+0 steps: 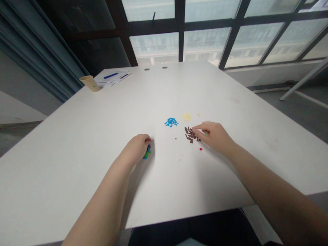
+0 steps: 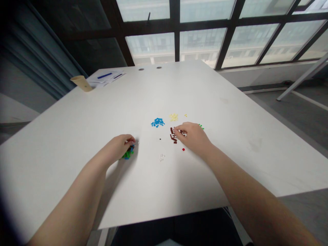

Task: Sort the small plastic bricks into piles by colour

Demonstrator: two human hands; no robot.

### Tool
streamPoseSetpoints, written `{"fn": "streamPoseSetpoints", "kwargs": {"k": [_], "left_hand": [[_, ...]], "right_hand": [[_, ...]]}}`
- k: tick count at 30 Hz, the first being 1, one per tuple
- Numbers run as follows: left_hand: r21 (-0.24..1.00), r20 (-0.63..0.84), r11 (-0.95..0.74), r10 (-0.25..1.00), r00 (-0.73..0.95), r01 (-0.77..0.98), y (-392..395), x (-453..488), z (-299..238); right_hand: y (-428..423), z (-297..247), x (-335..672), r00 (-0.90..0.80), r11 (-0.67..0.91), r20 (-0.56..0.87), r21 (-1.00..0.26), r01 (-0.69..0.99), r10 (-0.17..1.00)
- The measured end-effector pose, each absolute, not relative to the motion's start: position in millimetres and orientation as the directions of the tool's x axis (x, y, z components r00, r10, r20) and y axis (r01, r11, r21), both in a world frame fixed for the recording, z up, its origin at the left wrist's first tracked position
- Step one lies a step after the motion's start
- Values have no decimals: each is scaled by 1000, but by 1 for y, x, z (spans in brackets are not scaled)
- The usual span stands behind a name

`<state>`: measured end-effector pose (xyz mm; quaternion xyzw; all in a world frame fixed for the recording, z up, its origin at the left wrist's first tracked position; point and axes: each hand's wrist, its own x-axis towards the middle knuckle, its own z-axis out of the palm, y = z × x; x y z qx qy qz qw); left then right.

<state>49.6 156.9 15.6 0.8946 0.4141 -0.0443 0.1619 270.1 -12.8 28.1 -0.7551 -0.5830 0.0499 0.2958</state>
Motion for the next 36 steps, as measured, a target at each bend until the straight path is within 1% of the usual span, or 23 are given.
{"fn": "streamPoseSetpoints", "kwargs": {"k": [3,5,11,15,18,21,24,27,29,31,36], "left_hand": [[269,-234,-613,706,668,743,156,50,18],[267,-240,-622,697,676,736,156,49,17],[221,-184,-657,698,692,721,158,50,9],[226,-143,-677,688,711,700,159,50,8],[304,-67,-664,701,710,684,158,51,14],[475,27,-637,700,713,607,149,55,26],[636,145,-639,649,747,432,132,62,36],[742,269,-627,601,753,236,113,68,37],[782,329,-609,581,745,130,102,72,33],[792,367,-607,558,744,65,95,74,29],[763,429,-646,511,745,4,88,74,22]], "right_hand": [[-14,32,265,228,-62,271,-509,859,935],[-14,32,262,192,-37,256,-507,861,947],[-13,32,258,161,-23,240,-492,871,957],[-13,33,256,156,-28,226,-483,875,962],[-13,34,256,155,-23,232,-490,871,960],[-13,32,256,151,3,262,-510,860,953],[-13,28,251,138,73,338,-542,837,931],[-14,24,242,126,163,429,-575,802,895],[-14,23,236,113,221,484,-580,784,868],[-15,23,230,116,257,524,-585,769,844],[-14,26,225,136,301,566,-608,735,813]]}}
